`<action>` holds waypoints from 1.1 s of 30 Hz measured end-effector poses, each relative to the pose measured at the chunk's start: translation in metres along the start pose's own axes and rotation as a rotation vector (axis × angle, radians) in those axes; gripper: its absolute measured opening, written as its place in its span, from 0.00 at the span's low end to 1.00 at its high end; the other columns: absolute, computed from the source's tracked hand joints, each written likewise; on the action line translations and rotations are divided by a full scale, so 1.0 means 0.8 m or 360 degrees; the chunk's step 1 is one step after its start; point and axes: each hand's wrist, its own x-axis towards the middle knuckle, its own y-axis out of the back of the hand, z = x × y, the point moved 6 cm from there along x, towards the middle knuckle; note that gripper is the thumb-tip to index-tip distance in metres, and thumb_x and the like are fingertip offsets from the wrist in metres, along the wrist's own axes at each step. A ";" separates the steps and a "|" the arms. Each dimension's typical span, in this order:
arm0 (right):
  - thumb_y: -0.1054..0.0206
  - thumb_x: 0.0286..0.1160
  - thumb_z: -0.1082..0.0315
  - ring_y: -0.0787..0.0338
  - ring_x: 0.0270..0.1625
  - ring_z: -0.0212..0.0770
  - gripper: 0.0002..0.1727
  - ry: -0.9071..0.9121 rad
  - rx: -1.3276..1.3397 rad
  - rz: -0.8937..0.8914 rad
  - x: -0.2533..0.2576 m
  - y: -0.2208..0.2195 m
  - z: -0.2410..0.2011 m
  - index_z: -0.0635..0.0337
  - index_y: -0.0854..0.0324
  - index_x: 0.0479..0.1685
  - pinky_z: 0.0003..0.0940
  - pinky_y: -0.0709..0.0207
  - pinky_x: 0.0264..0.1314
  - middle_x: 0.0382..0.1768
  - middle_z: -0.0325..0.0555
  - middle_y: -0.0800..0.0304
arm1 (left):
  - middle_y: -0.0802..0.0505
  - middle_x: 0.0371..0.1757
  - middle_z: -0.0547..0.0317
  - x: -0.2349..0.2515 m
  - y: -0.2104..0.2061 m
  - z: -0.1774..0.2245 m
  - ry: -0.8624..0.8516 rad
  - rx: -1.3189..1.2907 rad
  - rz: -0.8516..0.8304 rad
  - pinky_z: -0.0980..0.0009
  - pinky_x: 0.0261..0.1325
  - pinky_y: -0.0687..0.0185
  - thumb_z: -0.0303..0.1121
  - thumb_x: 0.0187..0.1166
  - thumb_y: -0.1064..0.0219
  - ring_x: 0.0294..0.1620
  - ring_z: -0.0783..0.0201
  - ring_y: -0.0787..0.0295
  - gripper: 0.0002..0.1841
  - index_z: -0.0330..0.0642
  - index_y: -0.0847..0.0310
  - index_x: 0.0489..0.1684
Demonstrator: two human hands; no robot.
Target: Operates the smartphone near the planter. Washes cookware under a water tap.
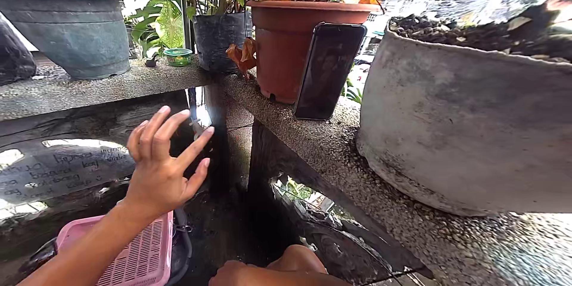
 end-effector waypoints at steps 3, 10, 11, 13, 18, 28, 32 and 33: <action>0.33 0.80 0.42 0.12 0.65 0.65 0.35 -0.0061 -0.0001 -0.0054 0.006 0.002 0.001 0.50 0.27 0.83 0.72 0.20 0.59 0.65 0.61 0.13 | 0.34 0.91 0.46 -0.050 0.023 -0.077 0.0306 0.0085 -0.0023 0.28 0.86 0.58 0.59 0.80 0.40 0.95 0.36 0.54 0.27 0.70 0.19 0.78; 0.35 0.83 0.44 0.14 0.70 0.67 0.34 -0.0211 0.0167 -0.0038 0.029 -0.001 0.028 0.48 0.29 0.86 0.76 0.25 0.67 0.67 0.63 0.13 | 0.35 0.88 0.31 -0.162 0.100 -0.231 0.0933 0.0262 0.0208 0.33 0.88 0.55 0.53 0.82 0.37 0.90 0.30 0.48 0.22 0.54 0.12 0.67; 0.36 0.84 0.43 0.15 0.71 0.66 0.35 -0.0243 0.0155 -0.0057 0.034 0.000 0.029 0.47 0.31 0.88 0.75 0.25 0.70 0.68 0.63 0.14 | 0.33 0.87 0.31 -0.178 0.112 -0.250 0.1035 0.0312 0.0233 0.35 0.86 0.52 0.54 0.83 0.38 0.88 0.31 0.45 0.22 0.54 0.11 0.65; 0.38 0.85 0.42 0.18 0.75 0.66 0.36 -0.0286 0.0126 -0.0121 0.044 -0.002 0.028 0.44 0.34 0.90 0.72 0.27 0.74 0.72 0.63 0.17 | 0.32 0.86 0.37 -0.220 0.133 -0.287 0.1305 0.0386 0.0239 0.37 0.83 0.47 0.56 0.82 0.39 0.87 0.36 0.41 0.22 0.57 0.10 0.64; 0.40 0.86 0.41 0.18 0.76 0.64 0.37 -0.0281 0.0084 -0.0198 0.066 -0.011 0.025 0.42 0.37 0.92 0.69 0.28 0.77 0.72 0.63 0.17 | 0.32 0.87 0.37 -0.329 0.162 -0.355 0.2032 0.0339 -0.0050 0.32 0.78 0.40 0.57 0.77 0.35 0.86 0.34 0.39 0.24 0.58 0.11 0.67; 0.37 0.85 0.43 0.17 0.77 0.54 0.35 0.0026 0.0248 -0.0242 0.140 0.055 -0.006 0.50 0.30 0.87 0.57 0.29 0.83 0.76 0.55 0.18 | 0.34 0.86 0.23 -0.524 0.091 -0.406 0.2620 -0.0097 -0.1246 0.24 0.77 0.36 0.65 0.68 0.26 0.84 0.23 0.36 0.46 0.42 0.27 0.83; 0.36 0.86 0.46 0.13 0.68 0.61 0.29 -0.0273 0.0135 0.0018 0.183 0.141 0.057 0.55 0.20 0.77 0.67 0.26 0.74 0.64 0.60 0.11 | 0.34 0.84 0.19 -0.537 0.039 -0.365 0.2482 0.0030 -0.1629 0.21 0.70 0.32 0.65 0.55 0.18 0.79 0.20 0.31 0.65 0.46 0.53 0.97; 0.36 0.85 0.46 0.10 0.63 0.63 0.26 -0.0450 0.0011 0.0240 0.190 0.174 0.086 0.54 0.15 0.69 0.71 0.21 0.66 0.59 0.60 0.08 | 0.37 0.85 0.16 -0.537 0.030 -0.358 0.2467 0.0139 -0.1701 0.21 0.67 0.29 0.63 0.51 0.15 0.76 0.18 0.30 0.69 0.48 0.57 0.98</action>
